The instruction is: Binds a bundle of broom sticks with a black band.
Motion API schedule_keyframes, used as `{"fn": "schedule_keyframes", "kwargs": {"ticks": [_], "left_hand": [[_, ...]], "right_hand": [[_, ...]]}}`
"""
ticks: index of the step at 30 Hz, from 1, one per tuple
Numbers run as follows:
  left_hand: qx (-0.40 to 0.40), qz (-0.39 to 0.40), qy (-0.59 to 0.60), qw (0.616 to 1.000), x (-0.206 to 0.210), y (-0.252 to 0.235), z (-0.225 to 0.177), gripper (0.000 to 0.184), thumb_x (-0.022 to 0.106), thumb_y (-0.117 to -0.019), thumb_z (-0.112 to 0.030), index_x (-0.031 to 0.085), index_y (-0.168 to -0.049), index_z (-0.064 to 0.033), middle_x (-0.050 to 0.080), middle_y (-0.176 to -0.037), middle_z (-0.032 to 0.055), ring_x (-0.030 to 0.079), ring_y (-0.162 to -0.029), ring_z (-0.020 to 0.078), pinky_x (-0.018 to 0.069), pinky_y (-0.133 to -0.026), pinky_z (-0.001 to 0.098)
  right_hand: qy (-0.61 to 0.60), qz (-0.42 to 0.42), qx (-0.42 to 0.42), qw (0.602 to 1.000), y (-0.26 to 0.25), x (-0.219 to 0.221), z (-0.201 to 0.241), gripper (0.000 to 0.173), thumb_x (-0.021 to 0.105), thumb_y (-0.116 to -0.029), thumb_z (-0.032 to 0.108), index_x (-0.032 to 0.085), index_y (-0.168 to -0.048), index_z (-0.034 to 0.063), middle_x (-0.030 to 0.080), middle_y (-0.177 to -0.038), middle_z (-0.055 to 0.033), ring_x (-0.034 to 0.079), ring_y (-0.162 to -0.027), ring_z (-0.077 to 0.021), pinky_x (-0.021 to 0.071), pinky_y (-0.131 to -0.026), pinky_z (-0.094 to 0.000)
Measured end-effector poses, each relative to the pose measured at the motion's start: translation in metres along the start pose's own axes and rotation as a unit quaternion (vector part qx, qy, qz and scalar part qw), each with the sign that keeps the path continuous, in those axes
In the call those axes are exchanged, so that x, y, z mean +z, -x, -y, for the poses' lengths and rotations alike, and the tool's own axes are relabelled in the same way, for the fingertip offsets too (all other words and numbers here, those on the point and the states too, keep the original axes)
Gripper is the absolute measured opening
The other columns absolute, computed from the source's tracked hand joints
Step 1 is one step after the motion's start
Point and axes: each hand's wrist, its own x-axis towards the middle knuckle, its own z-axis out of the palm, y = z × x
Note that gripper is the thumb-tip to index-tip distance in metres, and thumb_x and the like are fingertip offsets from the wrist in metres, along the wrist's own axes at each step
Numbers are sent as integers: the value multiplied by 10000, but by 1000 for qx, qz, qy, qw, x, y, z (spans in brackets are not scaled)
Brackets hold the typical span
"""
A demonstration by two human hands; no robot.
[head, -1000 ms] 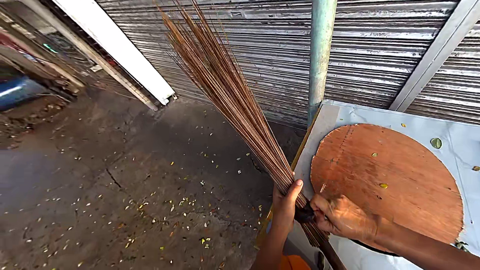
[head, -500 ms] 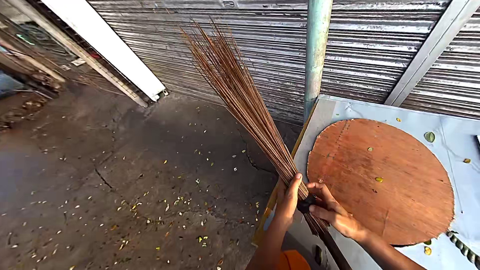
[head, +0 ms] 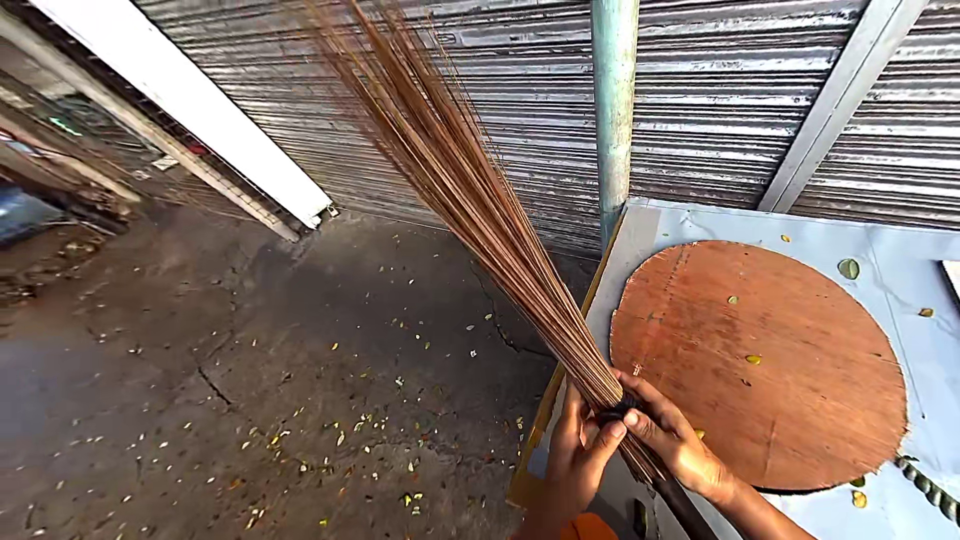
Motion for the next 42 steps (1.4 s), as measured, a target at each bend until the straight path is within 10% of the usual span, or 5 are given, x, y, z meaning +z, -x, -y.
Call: {"fn": "schedule_keyframes", "kwargs": {"ticks": [14,18,27,32,42], "left_hand": [[104,-128,-66,984,13,-19,20,767,505,-1065,-406,277,-1505,179,597,-1385,160,631,-1144,20,527,-984,195],[120,-122,-43,984,12,-18,17,721,507,-1069,-354,274,-1488,186,679,-1110,2,578,-718,-83,508,-622,105],[84,-169,-271,944,-8,-26,18,466,584,-1002,-140,546,-1415,72,629,-1216,213,689,-971,151,589,-841,278],[196,-164,-350,901,-19,-20,28,121,687,-913,-85,767,-964,-9,753,-953,85,738,-863,113,624,-796,251],[155,-117,-470,861,-29,-1,76,120,672,-894,-107,765,-926,-37,734,-877,109,736,-747,200,623,-664,337]], "right_hand": [[-158,54,190,968,-32,-15,24,512,425,-988,295,460,-1479,156,693,-1115,-83,718,-889,-182,627,-766,-349],[-115,52,143,982,-31,-7,26,449,448,-1022,301,441,-1432,119,705,-998,-35,720,-768,-137,632,-691,-297],[-84,-145,264,950,-53,9,11,322,416,-1116,334,516,-1290,82,636,-837,-100,627,-598,-151,544,-543,-261],[-100,-150,337,924,-54,9,-14,341,412,-1118,353,481,-1352,114,619,-908,-99,629,-652,-163,548,-577,-282],[-57,-208,319,923,-40,8,-53,289,433,-1094,167,480,-1374,111,597,-1118,-130,615,-912,-195,515,-781,-372]]}}
